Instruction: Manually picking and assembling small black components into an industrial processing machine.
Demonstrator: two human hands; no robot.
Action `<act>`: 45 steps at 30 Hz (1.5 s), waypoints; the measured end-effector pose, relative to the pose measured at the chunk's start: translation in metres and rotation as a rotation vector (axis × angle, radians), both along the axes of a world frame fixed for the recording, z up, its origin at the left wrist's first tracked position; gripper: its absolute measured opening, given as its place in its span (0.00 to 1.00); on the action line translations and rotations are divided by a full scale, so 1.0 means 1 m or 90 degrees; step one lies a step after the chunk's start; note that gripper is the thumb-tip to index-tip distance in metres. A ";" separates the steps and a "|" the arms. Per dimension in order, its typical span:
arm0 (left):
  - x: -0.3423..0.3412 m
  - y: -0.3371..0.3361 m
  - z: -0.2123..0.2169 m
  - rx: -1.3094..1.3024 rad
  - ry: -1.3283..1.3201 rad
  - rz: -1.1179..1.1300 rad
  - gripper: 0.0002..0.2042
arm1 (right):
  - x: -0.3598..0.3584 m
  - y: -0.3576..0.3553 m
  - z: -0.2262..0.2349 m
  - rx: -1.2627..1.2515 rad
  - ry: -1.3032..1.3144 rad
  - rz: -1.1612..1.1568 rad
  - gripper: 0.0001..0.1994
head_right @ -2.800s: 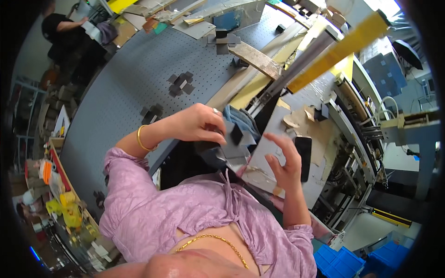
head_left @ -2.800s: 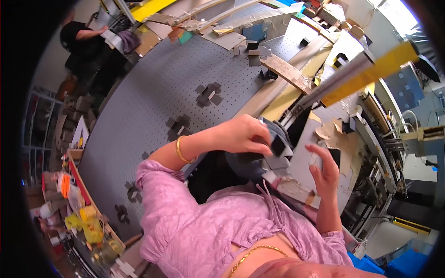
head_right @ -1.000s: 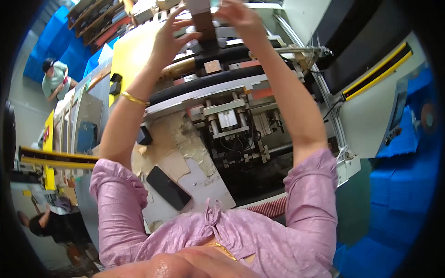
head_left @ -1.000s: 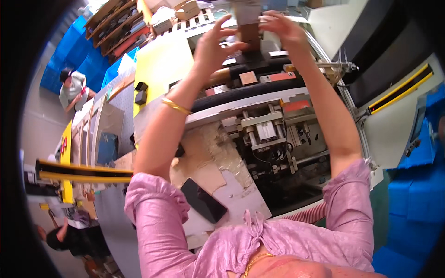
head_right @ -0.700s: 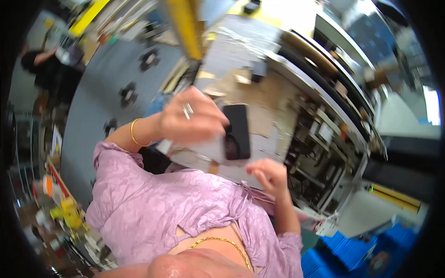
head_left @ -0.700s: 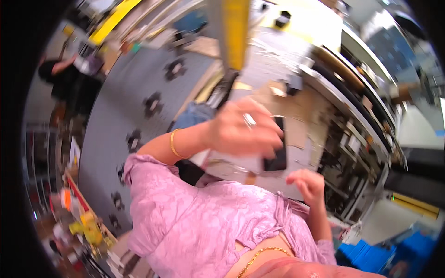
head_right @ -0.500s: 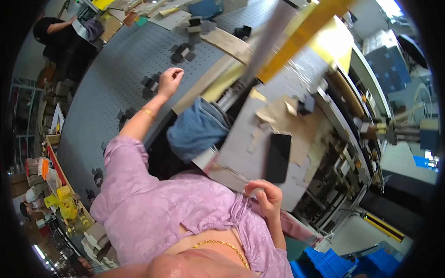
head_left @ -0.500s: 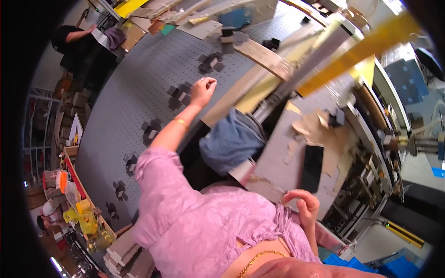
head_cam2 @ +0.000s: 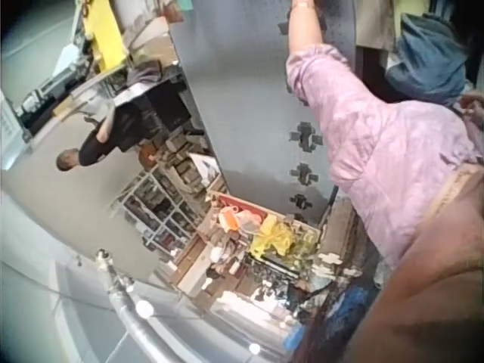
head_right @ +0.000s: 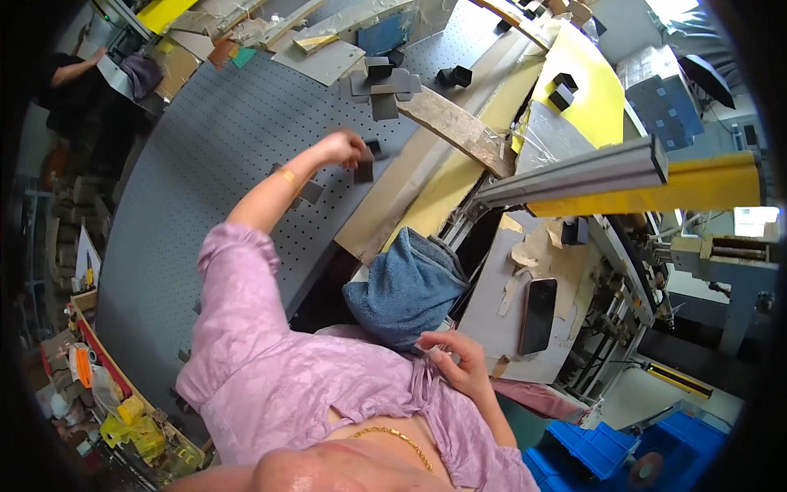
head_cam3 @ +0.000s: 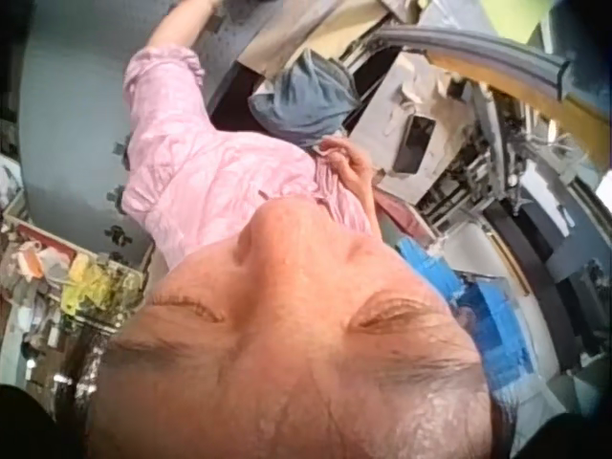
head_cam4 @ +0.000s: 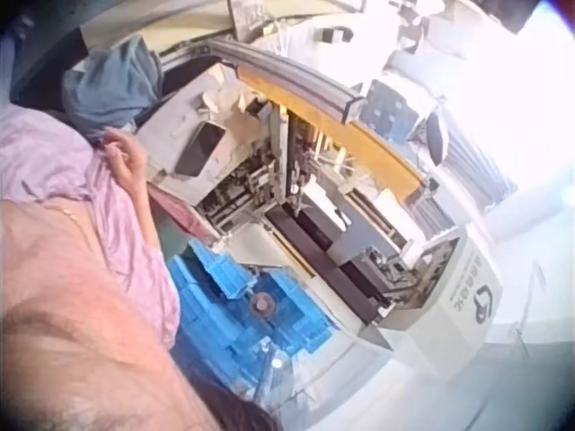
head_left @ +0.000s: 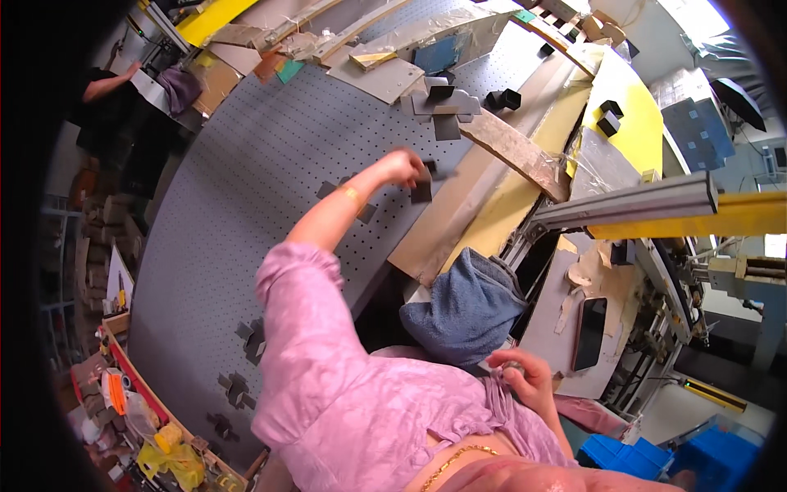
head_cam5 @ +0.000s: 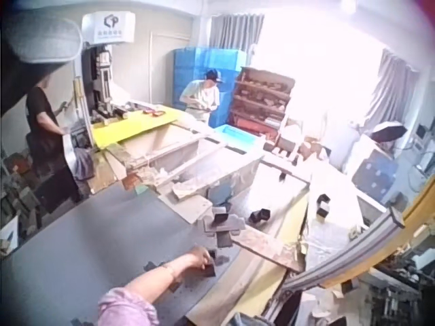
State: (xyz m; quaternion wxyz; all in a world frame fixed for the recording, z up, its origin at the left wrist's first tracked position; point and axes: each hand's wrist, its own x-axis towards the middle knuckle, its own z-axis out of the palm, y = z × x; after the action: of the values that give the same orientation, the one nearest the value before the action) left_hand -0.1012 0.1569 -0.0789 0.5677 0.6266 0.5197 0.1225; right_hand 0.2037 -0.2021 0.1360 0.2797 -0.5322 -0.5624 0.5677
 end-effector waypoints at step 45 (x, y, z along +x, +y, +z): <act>0.518 -0.250 0.283 0.711 -0.256 -0.386 0.28 | 0.435 -0.036 0.062 0.606 -0.383 -0.241 0.33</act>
State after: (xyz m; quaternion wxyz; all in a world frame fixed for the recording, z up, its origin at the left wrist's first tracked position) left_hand 0.4163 -0.0926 0.2044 0.2530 0.9098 0.0631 0.3231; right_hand 0.6383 -0.2382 0.1977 0.4124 -0.5768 -0.7049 0.0171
